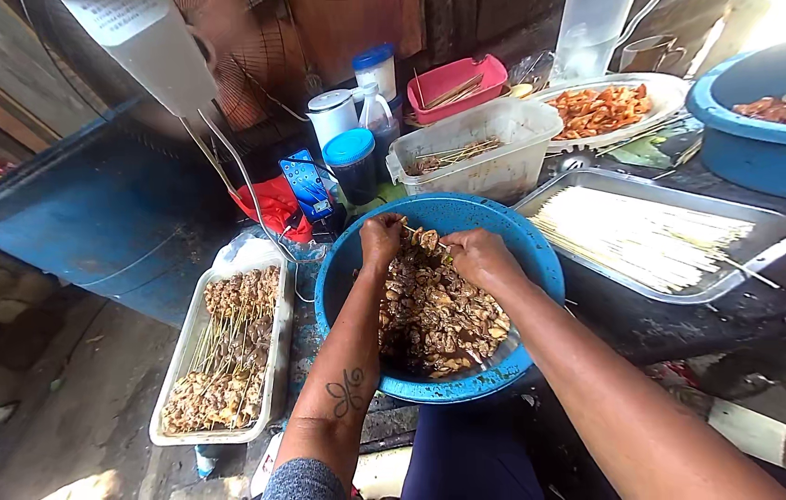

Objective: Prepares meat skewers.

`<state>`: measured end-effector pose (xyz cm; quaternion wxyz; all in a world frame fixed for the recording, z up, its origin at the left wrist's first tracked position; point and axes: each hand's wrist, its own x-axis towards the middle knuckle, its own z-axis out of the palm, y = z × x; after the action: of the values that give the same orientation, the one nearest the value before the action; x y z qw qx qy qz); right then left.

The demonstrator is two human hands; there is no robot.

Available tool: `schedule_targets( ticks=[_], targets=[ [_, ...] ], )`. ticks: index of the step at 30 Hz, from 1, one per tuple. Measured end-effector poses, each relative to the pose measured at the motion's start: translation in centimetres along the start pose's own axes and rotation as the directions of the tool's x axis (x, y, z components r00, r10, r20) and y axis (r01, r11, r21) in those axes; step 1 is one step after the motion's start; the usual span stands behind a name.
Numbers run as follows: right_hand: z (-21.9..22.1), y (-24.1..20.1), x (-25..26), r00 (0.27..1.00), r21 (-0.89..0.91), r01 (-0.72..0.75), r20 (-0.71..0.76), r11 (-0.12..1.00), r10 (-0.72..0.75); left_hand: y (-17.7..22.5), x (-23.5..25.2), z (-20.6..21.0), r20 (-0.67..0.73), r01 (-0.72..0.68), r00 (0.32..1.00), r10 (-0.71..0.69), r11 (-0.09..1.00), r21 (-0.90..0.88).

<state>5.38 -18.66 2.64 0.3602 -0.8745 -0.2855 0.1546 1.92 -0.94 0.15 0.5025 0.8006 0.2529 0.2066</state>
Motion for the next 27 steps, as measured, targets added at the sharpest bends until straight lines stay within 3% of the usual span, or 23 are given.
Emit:
schedule_targets(
  ticks=[7,14,16,18,19,21,24,25,27],
  targets=[
    [0.2,-0.6,0.1,0.999,0.090,-0.026,-0.018,0.996,0.027,1.4,-0.6,0.2,-0.058,-0.087,0.993,0.105,0.963,0.255],
    [0.3,-0.6,0.4,0.998,0.186,0.007,-0.065,0.983,0.005,3.2,-1.9,0.9,-0.006,-0.210,0.975,0.221,0.935,0.285],
    [0.1,-0.6,0.2,0.994,0.195,-0.016,-0.105,0.981,0.037,2.8,-1.7,1.1,0.007,-0.225,0.974,0.227,0.960,0.169],
    [-0.3,-0.8,-0.2,0.985,0.169,-0.057,-0.150,0.984,0.083,2.0,-1.2,1.5,0.063,-0.196,0.979,0.192,0.979,0.063],
    [-0.5,-0.9,-0.3,0.981,0.151,-0.072,-0.170,0.986,0.098,1.8,-1.2,1.6,0.109,-0.178,0.980,0.167,0.979,0.100],
    [-0.8,-0.4,-0.1,0.967,0.154,-0.098,-0.218,0.983,0.130,1.6,-1.2,2.2,0.215,-0.153,0.974,0.077,0.920,0.362],
    [-0.7,0.0,0.1,0.964,0.187,-0.115,-0.218,0.976,0.155,0.9,-1.6,4.0,0.294,-0.115,0.941,-0.169,0.658,0.745],
    [-0.7,0.1,0.1,0.964,0.192,-0.114,-0.215,0.975,0.155,0.8,-1.8,4.4,0.299,-0.110,0.926,-0.229,0.596,0.795],
    [-0.8,0.3,0.0,0.963,0.204,-0.109,-0.219,0.973,0.154,0.8,-1.4,4.2,0.302,-0.091,0.914,-0.272,0.588,0.804]
  ],
)
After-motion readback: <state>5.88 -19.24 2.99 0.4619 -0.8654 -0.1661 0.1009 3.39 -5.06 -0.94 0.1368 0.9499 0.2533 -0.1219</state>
